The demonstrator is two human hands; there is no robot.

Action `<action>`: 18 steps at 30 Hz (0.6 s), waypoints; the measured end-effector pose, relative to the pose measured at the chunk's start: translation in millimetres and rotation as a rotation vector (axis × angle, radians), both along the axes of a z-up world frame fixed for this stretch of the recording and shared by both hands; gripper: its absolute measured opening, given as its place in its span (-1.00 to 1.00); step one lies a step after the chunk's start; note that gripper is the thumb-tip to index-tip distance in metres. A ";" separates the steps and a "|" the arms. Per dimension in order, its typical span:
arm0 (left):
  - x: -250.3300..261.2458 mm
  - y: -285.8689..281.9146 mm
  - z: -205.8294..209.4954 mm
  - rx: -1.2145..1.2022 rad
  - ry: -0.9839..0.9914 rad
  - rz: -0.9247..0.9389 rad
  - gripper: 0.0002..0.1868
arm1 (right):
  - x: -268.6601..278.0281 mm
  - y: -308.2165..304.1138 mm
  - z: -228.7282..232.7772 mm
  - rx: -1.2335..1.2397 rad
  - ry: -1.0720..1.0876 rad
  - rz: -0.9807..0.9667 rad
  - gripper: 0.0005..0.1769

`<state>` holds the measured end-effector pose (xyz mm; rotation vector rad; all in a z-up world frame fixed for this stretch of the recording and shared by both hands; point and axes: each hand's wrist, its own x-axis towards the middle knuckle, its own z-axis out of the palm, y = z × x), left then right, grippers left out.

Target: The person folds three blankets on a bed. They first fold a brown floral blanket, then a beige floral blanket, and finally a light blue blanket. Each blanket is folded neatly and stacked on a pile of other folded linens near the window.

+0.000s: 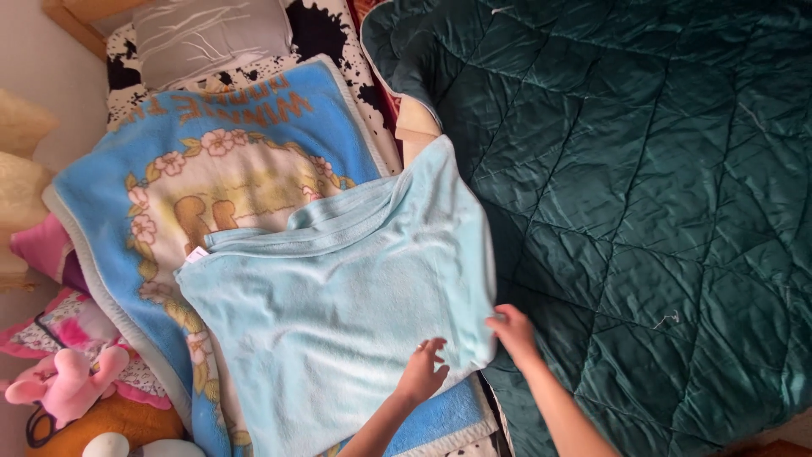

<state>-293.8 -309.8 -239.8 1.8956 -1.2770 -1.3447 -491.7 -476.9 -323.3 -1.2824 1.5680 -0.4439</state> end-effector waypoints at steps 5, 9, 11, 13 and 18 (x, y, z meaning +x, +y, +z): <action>-0.1 -12.2 76.8 -0.170 -0.024 0.102 -0.08 | 64.2 50.9 107.7 0.039 0.028 0.172 -0.53; 4.4 -6.0 79.5 -0.384 -0.288 0.181 -0.32 | 89.5 84.5 148.2 -0.143 -0.422 0.293 -0.77; 11.1 3.3 81.0 -0.478 -0.377 0.239 -0.46 | 93.1 91.0 167.5 -0.135 -0.604 0.353 -0.83; 19.9 19.8 96.3 -0.464 -0.330 0.173 -0.52 | 90.9 93.0 176.5 -0.088 -0.721 0.158 -0.85; 19.2 67.2 159.3 -0.479 -0.245 0.068 -0.52 | 95.8 97.8 155.4 0.493 -0.704 -0.153 -0.56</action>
